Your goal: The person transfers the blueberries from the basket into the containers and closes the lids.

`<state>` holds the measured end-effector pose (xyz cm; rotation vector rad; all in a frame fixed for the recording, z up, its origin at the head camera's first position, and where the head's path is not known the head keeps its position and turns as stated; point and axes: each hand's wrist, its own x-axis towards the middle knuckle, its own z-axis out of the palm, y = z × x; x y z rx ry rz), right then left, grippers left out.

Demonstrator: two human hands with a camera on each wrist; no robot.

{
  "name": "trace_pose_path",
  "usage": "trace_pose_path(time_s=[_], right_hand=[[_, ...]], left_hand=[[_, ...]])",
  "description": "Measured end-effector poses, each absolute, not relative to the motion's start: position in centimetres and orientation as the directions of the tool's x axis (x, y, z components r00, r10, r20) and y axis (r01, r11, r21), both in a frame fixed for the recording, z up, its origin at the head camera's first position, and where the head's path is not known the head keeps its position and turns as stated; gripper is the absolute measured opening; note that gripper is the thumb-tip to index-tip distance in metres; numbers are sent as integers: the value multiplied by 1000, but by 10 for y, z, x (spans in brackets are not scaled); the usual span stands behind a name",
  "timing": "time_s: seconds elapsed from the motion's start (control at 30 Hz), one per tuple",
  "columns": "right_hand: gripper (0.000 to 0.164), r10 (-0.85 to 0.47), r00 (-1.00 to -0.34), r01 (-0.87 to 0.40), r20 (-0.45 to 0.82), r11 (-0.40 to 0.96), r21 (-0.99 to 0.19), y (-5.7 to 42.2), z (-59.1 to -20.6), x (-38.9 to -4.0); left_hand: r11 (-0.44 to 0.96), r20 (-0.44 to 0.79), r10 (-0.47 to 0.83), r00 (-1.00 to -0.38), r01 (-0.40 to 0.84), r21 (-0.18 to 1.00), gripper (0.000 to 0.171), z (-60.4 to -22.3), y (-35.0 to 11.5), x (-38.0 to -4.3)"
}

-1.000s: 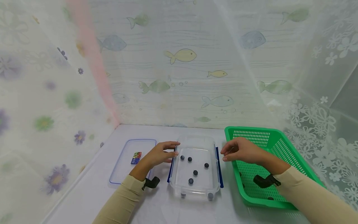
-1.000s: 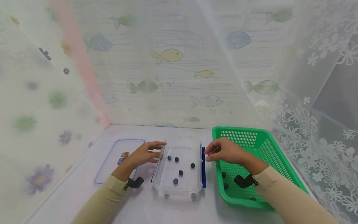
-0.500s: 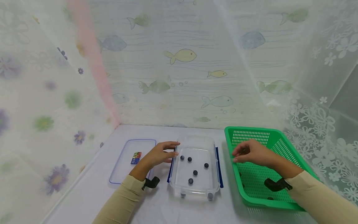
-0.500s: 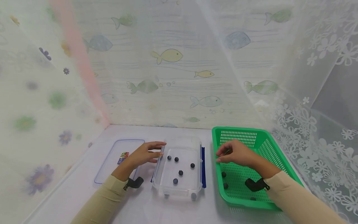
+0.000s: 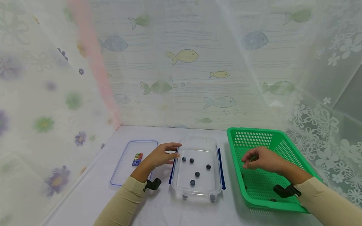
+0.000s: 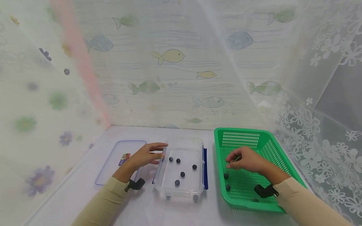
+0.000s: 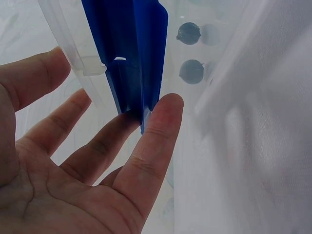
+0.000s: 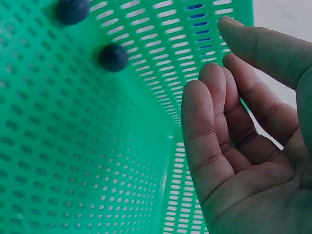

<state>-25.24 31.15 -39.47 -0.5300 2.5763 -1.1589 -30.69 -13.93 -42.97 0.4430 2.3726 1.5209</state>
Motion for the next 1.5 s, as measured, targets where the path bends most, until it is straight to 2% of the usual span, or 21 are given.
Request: trace_pose_path(time_s=[0.4,0.63,0.97,1.2,1.5], right_hand=[[32,-489,-858,-206,-160,612,-764,315,-408,-253],[29,-473,-855,-167,-214,641,-749,312,-412,-256],[30,-527,-816,-212,-236,654,-726,308,-419,-263],[19,-539,-806,-248,-245,683,-687,304,-424,-264],[11,-562,-787,-248,-254,666,-704,301,-427,-266]], left_hand=[[399,-76,416,-906,107,911,48,-430,-140,-307],[406,-73,413,-908,112,907,47,-429,-140,-307],[407,-73,403,-912,107,907,45,-430,-139,-307],[404,-79,399,-914,98,909,45,-429,-139,-306],[422,-85,397,-914,100,901,45,-428,-139,-305]])
